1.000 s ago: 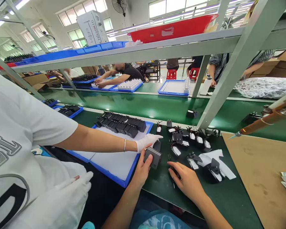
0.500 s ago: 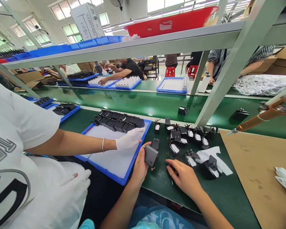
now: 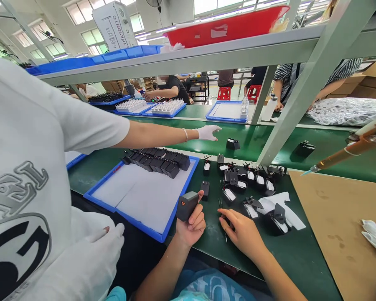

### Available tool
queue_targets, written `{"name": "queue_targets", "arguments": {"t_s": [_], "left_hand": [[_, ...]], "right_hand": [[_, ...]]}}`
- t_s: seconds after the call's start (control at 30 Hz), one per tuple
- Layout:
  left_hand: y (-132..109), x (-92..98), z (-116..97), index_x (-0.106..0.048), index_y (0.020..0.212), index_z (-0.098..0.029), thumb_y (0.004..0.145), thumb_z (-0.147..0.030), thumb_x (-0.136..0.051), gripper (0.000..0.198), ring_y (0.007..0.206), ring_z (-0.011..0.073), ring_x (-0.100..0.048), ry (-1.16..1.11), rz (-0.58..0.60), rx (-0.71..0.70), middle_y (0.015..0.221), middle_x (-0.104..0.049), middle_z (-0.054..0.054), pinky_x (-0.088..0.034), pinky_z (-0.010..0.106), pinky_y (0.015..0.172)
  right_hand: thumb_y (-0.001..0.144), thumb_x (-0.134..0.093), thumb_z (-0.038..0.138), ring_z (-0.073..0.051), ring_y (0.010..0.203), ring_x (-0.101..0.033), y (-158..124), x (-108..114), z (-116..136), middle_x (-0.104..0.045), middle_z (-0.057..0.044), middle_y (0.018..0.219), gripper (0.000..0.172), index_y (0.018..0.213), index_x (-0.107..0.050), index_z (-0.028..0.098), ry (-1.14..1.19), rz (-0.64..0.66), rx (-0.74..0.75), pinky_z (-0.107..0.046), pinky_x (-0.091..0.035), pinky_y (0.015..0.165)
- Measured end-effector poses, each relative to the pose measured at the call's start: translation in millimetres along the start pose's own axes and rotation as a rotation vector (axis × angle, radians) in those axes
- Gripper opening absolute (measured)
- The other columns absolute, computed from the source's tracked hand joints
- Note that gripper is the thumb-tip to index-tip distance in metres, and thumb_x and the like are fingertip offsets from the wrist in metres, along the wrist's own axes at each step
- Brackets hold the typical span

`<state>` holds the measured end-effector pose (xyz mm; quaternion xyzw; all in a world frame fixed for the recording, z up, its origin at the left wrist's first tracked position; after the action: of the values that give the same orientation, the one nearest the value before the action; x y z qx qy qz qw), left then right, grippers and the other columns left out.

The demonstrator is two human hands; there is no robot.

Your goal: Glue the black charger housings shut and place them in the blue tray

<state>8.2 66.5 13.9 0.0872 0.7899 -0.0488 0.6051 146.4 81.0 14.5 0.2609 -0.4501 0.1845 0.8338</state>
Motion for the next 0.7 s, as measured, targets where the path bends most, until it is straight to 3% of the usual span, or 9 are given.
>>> {"name": "queue_targets", "arguments": {"t_s": [0.17, 0.33, 0.7], "left_hand": [[-1, -3.5, 5, -0.048, 0.131, -0.024, 0.087, -0.013, -0.059, 0.047, 0.031, 0.0015, -0.008, -0.134, 0.072, -0.026, 0.042, -0.025, -0.013, -0.007, 0.008, 0.03], [-3, -8.2, 5, -0.049, 0.131, -0.025, 0.087, -0.008, -0.056, 0.048, 0.03, 0.0011, -0.005, -0.161, 0.108, -0.023, 0.04, -0.024, -0.014, -0.004, 0.008, 0.03], [-6, -8.7, 11, -0.054, 0.124, -0.024, 0.085, -0.014, -0.061, 0.041, 0.029, 0.0007, 0.002, -0.125, 0.05, 0.005, 0.038, -0.016, -0.015, 0.003, 0.009, 0.03]], "right_hand": [[0.095, -0.045, 0.027, -0.015, 0.069, -0.067, 1, 0, 1, -0.072, -0.004, 0.093, 0.026, 0.114, -0.062, 0.02, 0.004, 0.003, 0.003, -0.025, -0.051, 0.059], [0.095, -0.045, 0.027, -0.015, 0.071, -0.067, 0, 0, 4, -0.072, -0.004, 0.093, 0.026, 0.114, -0.062, 0.02, 0.003, 0.014, 0.003, -0.026, -0.052, 0.061], [0.095, -0.045, 0.027, -0.016, 0.075, -0.069, -3, 1, 11, -0.072, -0.004, 0.094, 0.026, 0.115, -0.062, 0.02, 0.027, 0.024, -0.004, -0.027, -0.053, 0.063]]}}
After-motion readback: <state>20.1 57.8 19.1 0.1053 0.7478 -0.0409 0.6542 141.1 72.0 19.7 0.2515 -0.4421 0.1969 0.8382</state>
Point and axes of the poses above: each hand's wrist, its own y-axis towards the middle knuckle, its own x-axis out of the back of the hand, z = x × y, the point moved 7 cm from there along y, towards the middle knuckle
